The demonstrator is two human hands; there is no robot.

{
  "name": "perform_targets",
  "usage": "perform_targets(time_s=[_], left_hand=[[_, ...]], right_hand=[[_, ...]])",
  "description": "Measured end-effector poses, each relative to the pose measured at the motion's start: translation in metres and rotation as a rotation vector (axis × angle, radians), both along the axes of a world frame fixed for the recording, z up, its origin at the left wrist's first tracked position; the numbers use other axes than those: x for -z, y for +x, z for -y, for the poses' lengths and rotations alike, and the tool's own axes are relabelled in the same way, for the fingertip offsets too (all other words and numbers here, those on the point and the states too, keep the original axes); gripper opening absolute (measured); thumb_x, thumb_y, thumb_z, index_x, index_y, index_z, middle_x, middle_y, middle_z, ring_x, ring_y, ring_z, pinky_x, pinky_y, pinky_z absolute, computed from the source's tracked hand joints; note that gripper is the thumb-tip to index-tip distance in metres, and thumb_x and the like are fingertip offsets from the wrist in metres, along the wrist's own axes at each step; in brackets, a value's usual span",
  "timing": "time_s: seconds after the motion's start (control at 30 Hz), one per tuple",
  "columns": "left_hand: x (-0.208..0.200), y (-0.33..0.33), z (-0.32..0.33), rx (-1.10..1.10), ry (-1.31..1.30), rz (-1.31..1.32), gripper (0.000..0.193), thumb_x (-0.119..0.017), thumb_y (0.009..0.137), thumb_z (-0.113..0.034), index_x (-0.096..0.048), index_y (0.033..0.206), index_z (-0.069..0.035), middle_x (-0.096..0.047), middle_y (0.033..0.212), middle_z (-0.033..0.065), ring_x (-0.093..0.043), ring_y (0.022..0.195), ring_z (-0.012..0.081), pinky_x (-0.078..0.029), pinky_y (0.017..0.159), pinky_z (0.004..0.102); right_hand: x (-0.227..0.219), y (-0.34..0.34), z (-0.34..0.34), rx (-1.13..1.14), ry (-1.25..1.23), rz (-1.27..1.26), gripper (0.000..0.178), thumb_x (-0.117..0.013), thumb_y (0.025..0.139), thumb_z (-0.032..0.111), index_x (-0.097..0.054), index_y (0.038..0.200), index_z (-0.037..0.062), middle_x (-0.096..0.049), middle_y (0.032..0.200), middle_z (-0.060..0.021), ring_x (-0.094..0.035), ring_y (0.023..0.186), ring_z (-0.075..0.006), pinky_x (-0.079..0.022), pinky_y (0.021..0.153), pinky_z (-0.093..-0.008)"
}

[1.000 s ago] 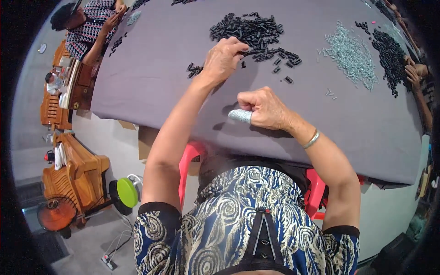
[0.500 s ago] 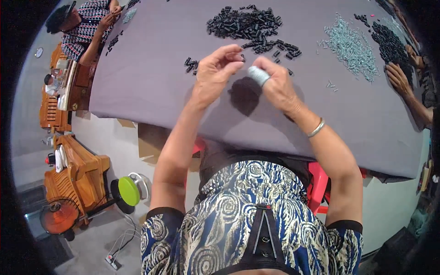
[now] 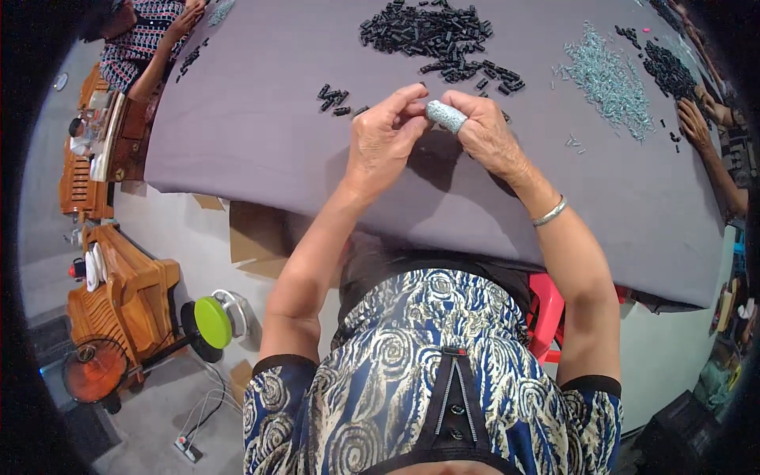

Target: Assembling small black and silver components on a workshop table.

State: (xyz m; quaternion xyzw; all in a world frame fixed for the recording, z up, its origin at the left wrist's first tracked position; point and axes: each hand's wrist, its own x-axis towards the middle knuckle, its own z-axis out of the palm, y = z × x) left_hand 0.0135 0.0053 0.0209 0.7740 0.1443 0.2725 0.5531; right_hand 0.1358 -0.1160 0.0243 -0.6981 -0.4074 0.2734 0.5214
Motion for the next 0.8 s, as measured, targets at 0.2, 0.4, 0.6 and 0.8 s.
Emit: perform_targets(time_s=[0.2, 0.4, 0.6, 0.8], left_hand=[[0.004, -0.003, 0.005, -0.020, 0.015, 0.031, 0.031, -0.063, 0.078, 0.005, -0.062, 0.109, 0.000, -0.068, 0.088, 0.0078, -0.065, 0.077, 0.0117, -0.053, 0.071, 0.0240], [0.005, -0.005, 0.004, -0.023, 0.168, 0.003, 0.029, -0.063, 0.076, 0.005, -0.065, 0.104, 0.000, -0.067, 0.088, 0.0082, -0.065, 0.077, 0.0126, -0.053, 0.070, 0.0250], [0.015, -0.003, 0.008, -0.013, -0.013, -0.001, 0.026, -0.064, 0.076, 0.004, -0.066, 0.101, -0.001, -0.066, 0.083, 0.0062, -0.063, 0.074, 0.0112, -0.052, 0.069, 0.0240], [0.010, -0.003, 0.012, 0.040, -0.201, -0.029, 0.021, -0.060, 0.083, 0.005, -0.067, 0.103, 0.001, -0.066, 0.090, 0.0035, -0.062, 0.079, 0.0090, -0.050, 0.072, 0.0216]], right_hand=[[0.015, 0.003, -0.003, 0.003, 0.101, 0.033, 0.021, -0.057, 0.085, 0.022, -0.059, 0.080, 0.0016, -0.048, 0.058, -0.0010, -0.043, 0.057, -0.0077, -0.036, 0.050, -0.0281], [0.008, 0.003, 0.000, -0.026, 0.044, -0.056, 0.019, -0.058, 0.084, 0.017, -0.058, 0.075, 0.0008, -0.047, 0.057, 0.0027, -0.042, 0.056, -0.0058, -0.034, 0.048, -0.0254], [0.004, 0.002, 0.002, -0.030, 0.008, -0.178, 0.020, -0.060, 0.089, 0.018, -0.058, 0.072, 0.0069, -0.047, 0.063, 0.0098, -0.039, 0.058, -0.0001, -0.031, 0.049, -0.0185], [0.007, 0.005, 0.001, -0.020, 0.070, -0.192, 0.020, -0.065, 0.081, 0.019, -0.063, 0.073, 0.0016, -0.054, 0.060, 0.0026, -0.045, 0.059, -0.0044, -0.038, 0.051, -0.0247]])
